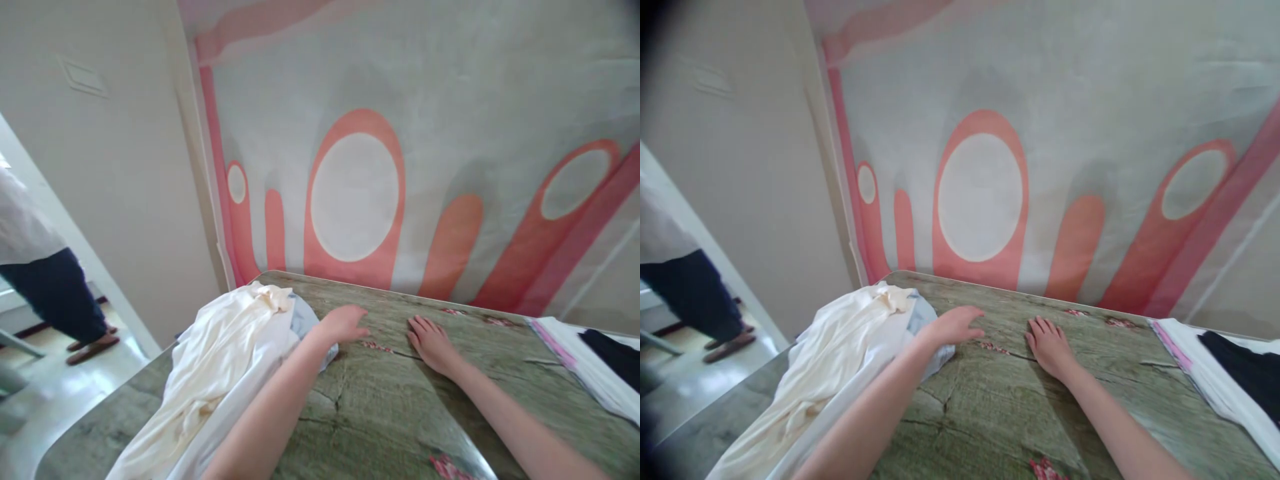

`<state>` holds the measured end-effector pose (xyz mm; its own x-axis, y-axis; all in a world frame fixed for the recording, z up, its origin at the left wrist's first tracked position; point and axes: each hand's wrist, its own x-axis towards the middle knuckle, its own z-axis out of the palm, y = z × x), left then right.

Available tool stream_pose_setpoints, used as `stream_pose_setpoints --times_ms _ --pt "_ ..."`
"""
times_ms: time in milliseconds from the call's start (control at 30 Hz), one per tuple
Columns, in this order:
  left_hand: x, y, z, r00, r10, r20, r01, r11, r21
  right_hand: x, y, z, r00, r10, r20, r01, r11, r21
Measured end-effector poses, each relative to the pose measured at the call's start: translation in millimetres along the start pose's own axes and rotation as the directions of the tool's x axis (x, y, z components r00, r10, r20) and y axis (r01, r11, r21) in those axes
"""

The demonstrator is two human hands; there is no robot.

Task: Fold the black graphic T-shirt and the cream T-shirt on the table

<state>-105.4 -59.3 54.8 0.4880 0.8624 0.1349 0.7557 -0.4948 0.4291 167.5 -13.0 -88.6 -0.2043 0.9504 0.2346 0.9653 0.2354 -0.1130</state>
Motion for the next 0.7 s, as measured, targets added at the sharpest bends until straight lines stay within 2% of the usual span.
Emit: stream_pose_setpoints --times_ms 100,167,200,267,333,367,433,533,700 --pt "-10 -19 -38 0.974 -0.167 -0.152 0.187 0.974 0.125 -9 -7 0 0.996 -0.08 -0.041 0.081 0.996 0.036" --pt "-21 -33 -63 0.922 -0.327 -0.205 0.368 0.906 0.21 -14 -6 -3 0.993 -0.111 -0.044 0.114 0.991 0.064" --pt "-28 -40 -73 0.881 -0.41 -0.236 0.462 0.852 0.247 -15 -5 -5 0.992 -0.118 -0.041 0.121 0.99 0.073" --pt "-42 -55 -89 0.758 -0.566 -0.325 0.648 0.708 0.28 -16 -4 -8 0.993 -0.117 -0.034 0.119 0.99 0.081" --pt "-56 -71 -99 0.654 -0.648 -0.389 0.754 0.598 0.272 -16 -4 -10 0.994 -0.105 -0.035 0.108 0.991 0.085" --pt "-62 -78 -102 0.626 -0.673 -0.394 0.778 0.571 0.261 -16 -4 -10 0.994 -0.101 -0.037 0.104 0.99 0.09" --pt "-71 -92 -106 0.613 -0.703 -0.36 0.789 0.57 0.23 -16 -5 -11 0.994 -0.101 -0.037 0.104 0.989 0.1" --pt "-76 -107 -109 0.622 -0.709 -0.334 0.78 0.6 0.179 -16 -4 -11 0.994 -0.106 -0.026 0.108 0.989 0.1" --pt "-77 -110 -116 0.61 -0.656 -0.444 0.772 0.619 0.144 -15 -3 -9 0.994 -0.109 -0.024 0.111 0.988 0.103"
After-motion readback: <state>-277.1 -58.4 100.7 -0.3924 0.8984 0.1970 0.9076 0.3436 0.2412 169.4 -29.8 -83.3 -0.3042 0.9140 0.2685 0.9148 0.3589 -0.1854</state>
